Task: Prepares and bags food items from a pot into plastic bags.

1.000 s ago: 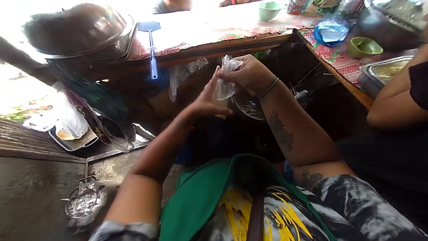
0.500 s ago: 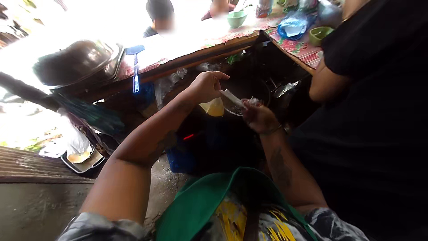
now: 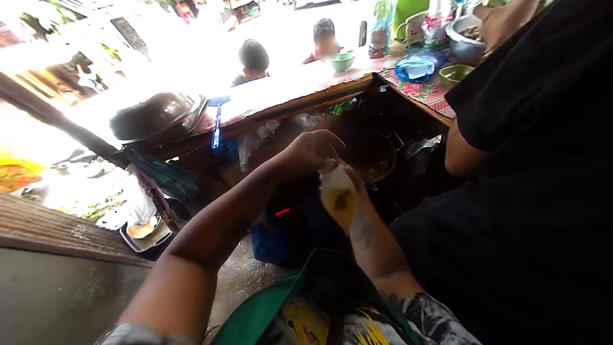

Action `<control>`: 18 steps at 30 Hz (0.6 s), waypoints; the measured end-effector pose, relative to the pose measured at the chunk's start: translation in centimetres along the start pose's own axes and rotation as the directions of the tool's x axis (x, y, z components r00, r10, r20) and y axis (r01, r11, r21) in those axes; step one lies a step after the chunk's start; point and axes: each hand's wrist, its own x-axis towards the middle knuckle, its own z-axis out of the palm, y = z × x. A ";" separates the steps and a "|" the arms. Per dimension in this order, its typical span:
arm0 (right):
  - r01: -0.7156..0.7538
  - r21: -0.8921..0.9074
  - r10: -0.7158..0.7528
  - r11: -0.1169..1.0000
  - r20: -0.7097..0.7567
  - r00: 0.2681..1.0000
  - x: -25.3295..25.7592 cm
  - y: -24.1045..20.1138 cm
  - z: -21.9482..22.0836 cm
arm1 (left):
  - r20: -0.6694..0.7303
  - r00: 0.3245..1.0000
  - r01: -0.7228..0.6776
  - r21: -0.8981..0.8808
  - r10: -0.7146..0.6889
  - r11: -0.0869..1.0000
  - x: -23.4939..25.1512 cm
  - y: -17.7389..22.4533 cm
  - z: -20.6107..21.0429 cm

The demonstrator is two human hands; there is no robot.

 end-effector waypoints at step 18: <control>-0.377 -0.925 -0.664 -0.055 -0.248 0.706 6.6 7.7 7.3 | -0.378 0.903 0.247 0.068 -0.205 0.967 -0.4 -14.1 -7.3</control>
